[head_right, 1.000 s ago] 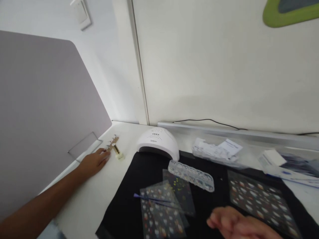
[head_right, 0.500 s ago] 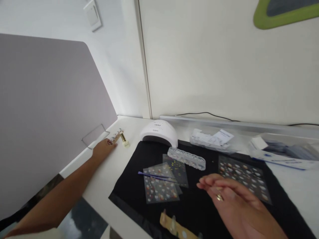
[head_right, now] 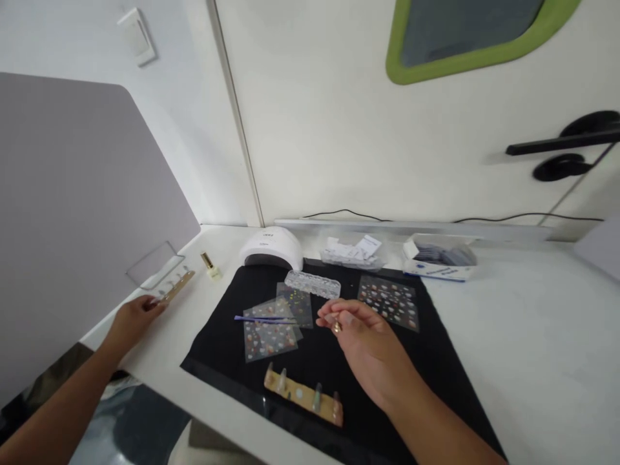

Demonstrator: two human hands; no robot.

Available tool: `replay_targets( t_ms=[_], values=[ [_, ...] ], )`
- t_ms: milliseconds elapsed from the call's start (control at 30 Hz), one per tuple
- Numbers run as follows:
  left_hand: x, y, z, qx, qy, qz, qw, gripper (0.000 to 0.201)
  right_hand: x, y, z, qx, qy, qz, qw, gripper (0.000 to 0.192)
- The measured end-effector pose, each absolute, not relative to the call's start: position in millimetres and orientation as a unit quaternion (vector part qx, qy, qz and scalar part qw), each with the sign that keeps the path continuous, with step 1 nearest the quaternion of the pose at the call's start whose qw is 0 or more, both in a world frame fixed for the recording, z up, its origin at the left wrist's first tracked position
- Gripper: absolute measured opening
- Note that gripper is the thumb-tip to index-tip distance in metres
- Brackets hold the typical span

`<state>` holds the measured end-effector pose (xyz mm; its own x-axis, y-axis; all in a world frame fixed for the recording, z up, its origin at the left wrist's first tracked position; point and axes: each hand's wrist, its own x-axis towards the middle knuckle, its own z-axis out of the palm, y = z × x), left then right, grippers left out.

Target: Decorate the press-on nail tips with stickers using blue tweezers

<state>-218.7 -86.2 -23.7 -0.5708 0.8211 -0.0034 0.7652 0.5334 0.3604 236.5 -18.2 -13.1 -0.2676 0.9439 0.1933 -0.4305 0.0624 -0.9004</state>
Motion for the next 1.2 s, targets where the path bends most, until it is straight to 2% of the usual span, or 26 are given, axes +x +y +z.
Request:
replay_targets(
  t_ms=[167, 467, 800, 1200],
  values=[
    [-171.4, -109.8, -18.0, 0.531, 0.824, 0.147, 0.132, 0.024, 236.2, -18.8, -24.1, -0.231, -0.502, 0.644, 0.529, 0.019],
    [-79.6, -0.7, -18.9, 0.605, 0.772, 0.151, 0.125, 0.032, 240.9, -14.5, -24.7, -0.214, -0.518, 0.622, 0.546, 0.028],
    [-55.3, 67.8, -27.7, 0.588, 0.78, 0.187, 0.103, 0.034, 238.1, -18.3, -30.3, -0.212, -0.532, 0.624, 0.532, 0.029],
    [-55.9, 81.6, -40.8, 0.532, 0.773, 0.265, 0.222, 0.034, 237.5, -26.0, -23.8, -0.193, -0.528, 0.633, 0.532, 0.02]
  ],
)
